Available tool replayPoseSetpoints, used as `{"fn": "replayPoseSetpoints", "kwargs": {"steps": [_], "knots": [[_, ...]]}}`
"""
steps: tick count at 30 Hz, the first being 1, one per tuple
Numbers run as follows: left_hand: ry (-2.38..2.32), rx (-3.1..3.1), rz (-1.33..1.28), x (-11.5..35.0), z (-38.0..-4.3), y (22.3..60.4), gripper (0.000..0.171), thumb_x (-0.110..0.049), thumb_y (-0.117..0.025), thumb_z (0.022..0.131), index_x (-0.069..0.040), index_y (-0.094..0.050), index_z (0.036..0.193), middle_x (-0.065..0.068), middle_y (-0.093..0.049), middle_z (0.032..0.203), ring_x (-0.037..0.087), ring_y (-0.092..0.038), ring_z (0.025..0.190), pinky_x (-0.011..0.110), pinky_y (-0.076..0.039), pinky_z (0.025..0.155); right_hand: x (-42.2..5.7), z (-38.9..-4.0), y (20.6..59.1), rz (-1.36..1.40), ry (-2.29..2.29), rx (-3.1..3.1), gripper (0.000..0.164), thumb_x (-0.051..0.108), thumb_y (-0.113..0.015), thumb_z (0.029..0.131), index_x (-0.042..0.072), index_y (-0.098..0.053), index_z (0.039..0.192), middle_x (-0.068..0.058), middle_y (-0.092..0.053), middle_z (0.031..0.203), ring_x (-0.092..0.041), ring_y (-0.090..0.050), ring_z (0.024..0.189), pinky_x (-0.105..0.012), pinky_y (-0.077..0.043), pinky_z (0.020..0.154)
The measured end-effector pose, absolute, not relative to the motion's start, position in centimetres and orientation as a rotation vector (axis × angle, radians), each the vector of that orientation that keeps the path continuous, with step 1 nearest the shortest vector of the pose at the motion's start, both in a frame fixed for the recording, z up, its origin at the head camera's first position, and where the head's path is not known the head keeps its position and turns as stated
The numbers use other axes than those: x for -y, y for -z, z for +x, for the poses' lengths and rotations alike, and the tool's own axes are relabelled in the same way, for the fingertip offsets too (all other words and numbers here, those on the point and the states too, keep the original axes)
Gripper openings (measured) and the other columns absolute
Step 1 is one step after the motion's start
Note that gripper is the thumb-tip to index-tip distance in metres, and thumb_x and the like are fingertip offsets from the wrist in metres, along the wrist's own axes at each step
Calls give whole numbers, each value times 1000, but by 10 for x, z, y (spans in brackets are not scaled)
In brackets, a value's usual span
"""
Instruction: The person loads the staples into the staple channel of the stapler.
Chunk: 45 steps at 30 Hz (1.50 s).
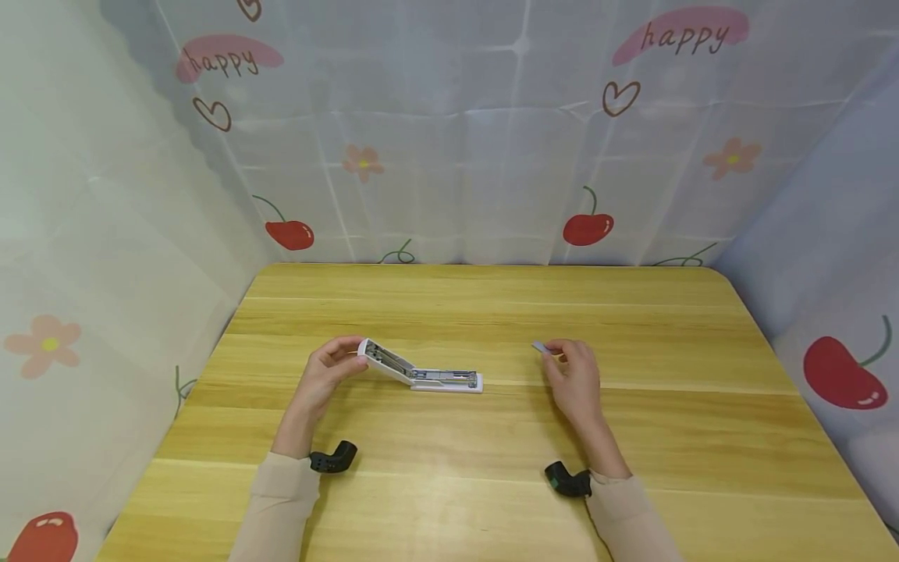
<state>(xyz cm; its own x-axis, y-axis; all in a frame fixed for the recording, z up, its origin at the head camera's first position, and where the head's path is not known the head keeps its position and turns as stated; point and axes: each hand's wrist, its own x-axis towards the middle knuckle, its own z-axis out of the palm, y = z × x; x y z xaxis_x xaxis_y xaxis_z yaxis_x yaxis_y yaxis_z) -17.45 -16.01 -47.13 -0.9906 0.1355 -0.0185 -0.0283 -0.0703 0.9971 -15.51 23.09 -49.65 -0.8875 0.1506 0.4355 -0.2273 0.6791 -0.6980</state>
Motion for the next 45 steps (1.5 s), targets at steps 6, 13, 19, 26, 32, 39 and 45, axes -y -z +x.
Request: {"fn": "replayPoseSetpoints", "kwargs": {"steps": [6, 13, 19, 26, 32, 39, 45], "knots": [[-2224, -2052, 138, 160, -174, 471, 39, 2, -68, 87, 9, -55, 124, -8, -66, 105, 10, -63, 98, 23, -55, 84, -216, -158, 494, 161, -1116, 2445, 11, -1, -67, 89, -3, -67, 99, -18, -63, 94, -30, -53, 83, -33, -39, 73], [-2229, -2044, 162, 160, -175, 471, 41, 1, -68, 87, 10, -55, 125, -8, -65, 105, 10, -62, 98, 24, -55, 84, -200, -163, 492, 274, -1133, 2457, 11, 0, -70, 87, -1, -69, 97, -15, -64, 94, -28, -53, 84, -33, -39, 74], [-2229, -2048, 169, 161, -175, 472, 39, 2, -67, 88, 11, -55, 124, -8, -66, 104, 10, -63, 97, 25, -55, 85, -187, -165, 489, 348, -1116, 2468, 10, 2, -71, 86, 1, -69, 96, -14, -64, 93, -27, -54, 83, -35, -42, 73], [-2229, -2047, 170, 161, -175, 472, 39, 1, -68, 88, 9, -56, 123, -8, -66, 104, 10, -63, 98, 25, -56, 85, -177, -167, 489, 419, -1128, 2496, 11, 4, -72, 86, 2, -70, 97, -11, -64, 91, -25, -54, 84, -33, -42, 72], [-2237, -2041, 148, 160, -175, 471, 37, 2, -67, 88, 9, -56, 122, -7, -66, 104, 10, -63, 97, 23, -55, 84, -169, -165, 489, 509, -1152, 2518, 11, 4, -72, 86, 5, -71, 97, -7, -66, 92, -22, -55, 85, -36, -46, 73], [-2228, -2045, 135, 160, -175, 471, 38, 2, -67, 88, 9, -56, 123, -7, -66, 105, 10, -62, 98, 23, -55, 84, -163, -164, 490, 591, -1126, 2561, 10, 6, -72, 86, 7, -72, 96, -4, -64, 90, -18, -54, 87, -34, -48, 75], [-2233, -2046, 137, 161, -174, 471, 37, 3, -67, 88, 9, -56, 122, -7, -66, 104, 10, -63, 97, 23, -55, 83, -160, -162, 493, 621, -1116, 2581, 11, 7, -74, 85, 8, -72, 96, -2, -65, 91, -19, -55, 88, -35, -48, 76]]}}
